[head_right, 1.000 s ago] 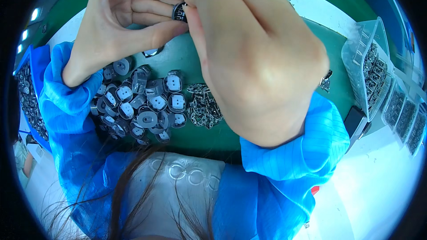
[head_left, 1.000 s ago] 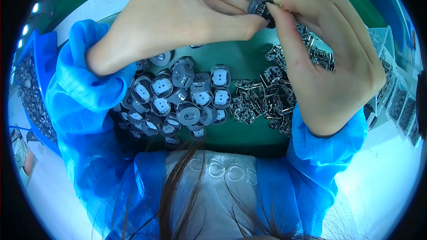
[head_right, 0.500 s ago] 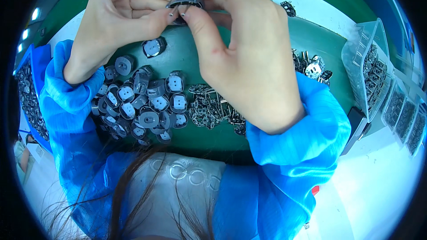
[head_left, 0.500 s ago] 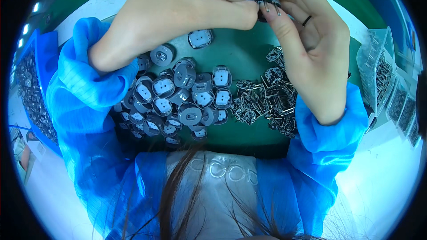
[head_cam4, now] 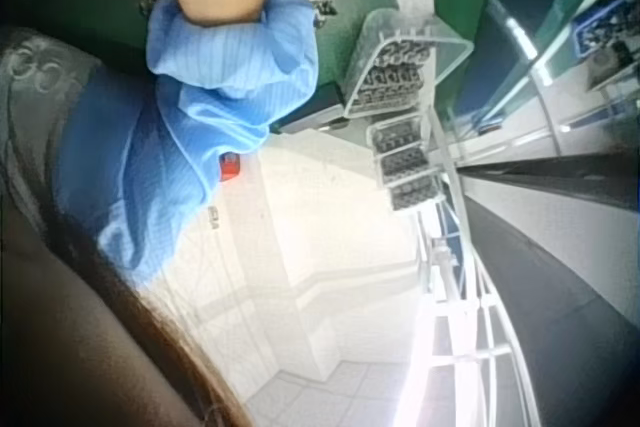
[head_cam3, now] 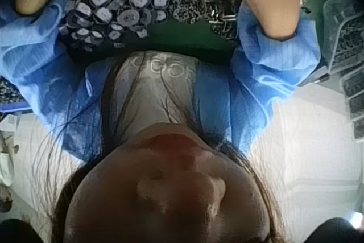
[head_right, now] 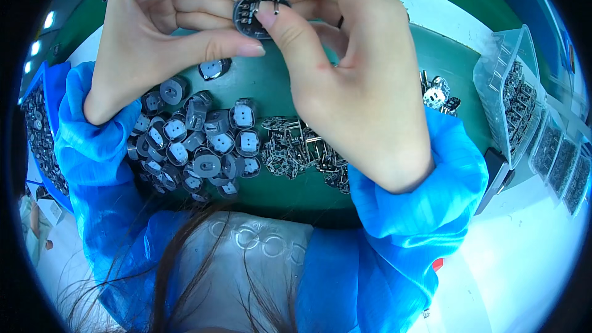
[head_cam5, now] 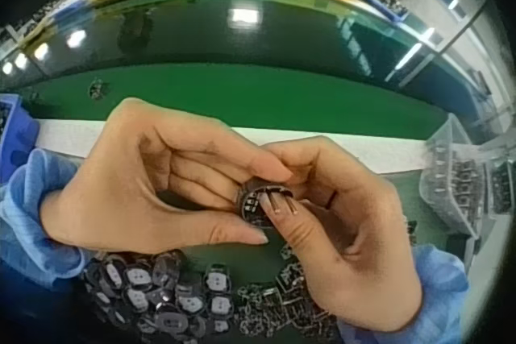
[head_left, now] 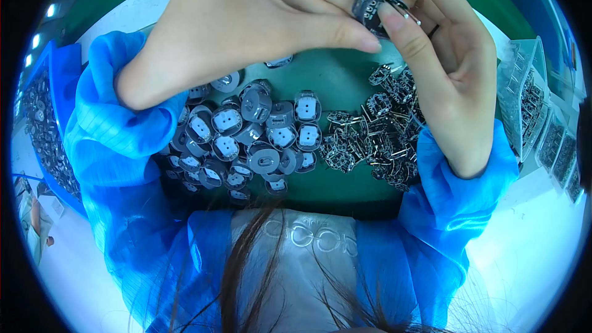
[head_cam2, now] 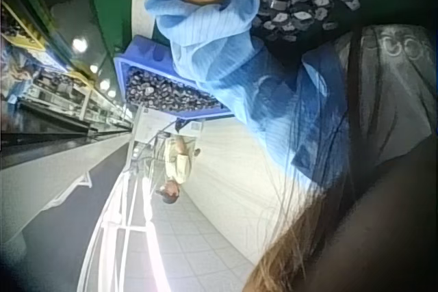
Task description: The person repeatedly picks up small gray plastic housings and metal pin connectors from a green work surface. They insert the metal pins into the housings by hand and place the assembled units back on the table. The process is continuous and repetitive throughout the clip.
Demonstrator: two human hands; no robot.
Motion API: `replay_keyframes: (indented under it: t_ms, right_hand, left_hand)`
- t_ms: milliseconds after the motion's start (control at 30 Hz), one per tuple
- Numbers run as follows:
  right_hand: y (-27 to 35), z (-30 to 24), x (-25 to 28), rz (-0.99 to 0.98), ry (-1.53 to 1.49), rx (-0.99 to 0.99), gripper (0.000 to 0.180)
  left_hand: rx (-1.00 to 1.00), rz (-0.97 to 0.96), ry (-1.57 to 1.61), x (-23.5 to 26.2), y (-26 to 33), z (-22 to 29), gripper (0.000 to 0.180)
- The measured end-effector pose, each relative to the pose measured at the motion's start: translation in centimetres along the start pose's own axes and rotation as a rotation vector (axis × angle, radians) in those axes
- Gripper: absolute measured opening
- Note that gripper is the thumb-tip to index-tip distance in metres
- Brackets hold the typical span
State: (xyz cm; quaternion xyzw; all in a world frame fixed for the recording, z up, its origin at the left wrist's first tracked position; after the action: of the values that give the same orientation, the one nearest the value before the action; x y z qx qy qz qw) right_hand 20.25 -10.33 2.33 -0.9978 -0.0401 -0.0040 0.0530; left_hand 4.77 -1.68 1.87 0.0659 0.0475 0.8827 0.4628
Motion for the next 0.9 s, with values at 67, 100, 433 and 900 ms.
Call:
replay_keyframes:
  t_ms: [67, 100, 433, 900]
  right_hand:
    - [-0.2, 0.4, -0.4, -0.003, -0.106, -0.075, 0.033]
    - [-0.2, 0.6, -0.6, 0.0, -0.155, -0.111, 0.034]
    - [0.2, 1.2, 0.0, -0.005, -0.137, -0.072, 0.035]
    - [-0.4, -0.1, 10.4, 0.091, 1.14, -0.145, 0.028]
  left_hand:
    - [-0.167, -0.018, 0.063, 0.4, 0.5, -1.2, 0.04]
    - [-0.192, 0.011, 0.032, 0.6, 0.7, -1.4, 0.039]
    - [-0.17, 0.029, -0.011, 0.1, 0.8, -1.1, 0.034]
    - [-0.019, 0.408, -0.955, 11.8, -3.7, -4.5, 0.04]
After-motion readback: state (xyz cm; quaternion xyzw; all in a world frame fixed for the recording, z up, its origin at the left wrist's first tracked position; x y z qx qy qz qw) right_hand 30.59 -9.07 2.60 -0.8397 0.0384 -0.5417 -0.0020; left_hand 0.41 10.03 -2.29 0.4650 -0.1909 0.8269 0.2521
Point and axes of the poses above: each hand's wrist, its own y-axis away from the middle knuckle, its own x-axis out of the back of the hand, z = x × y, the point moved 4 cm from there along -y, towards the middle knuckle, and after that the axes turned 8 degrees about x, right-handed, at the moved point
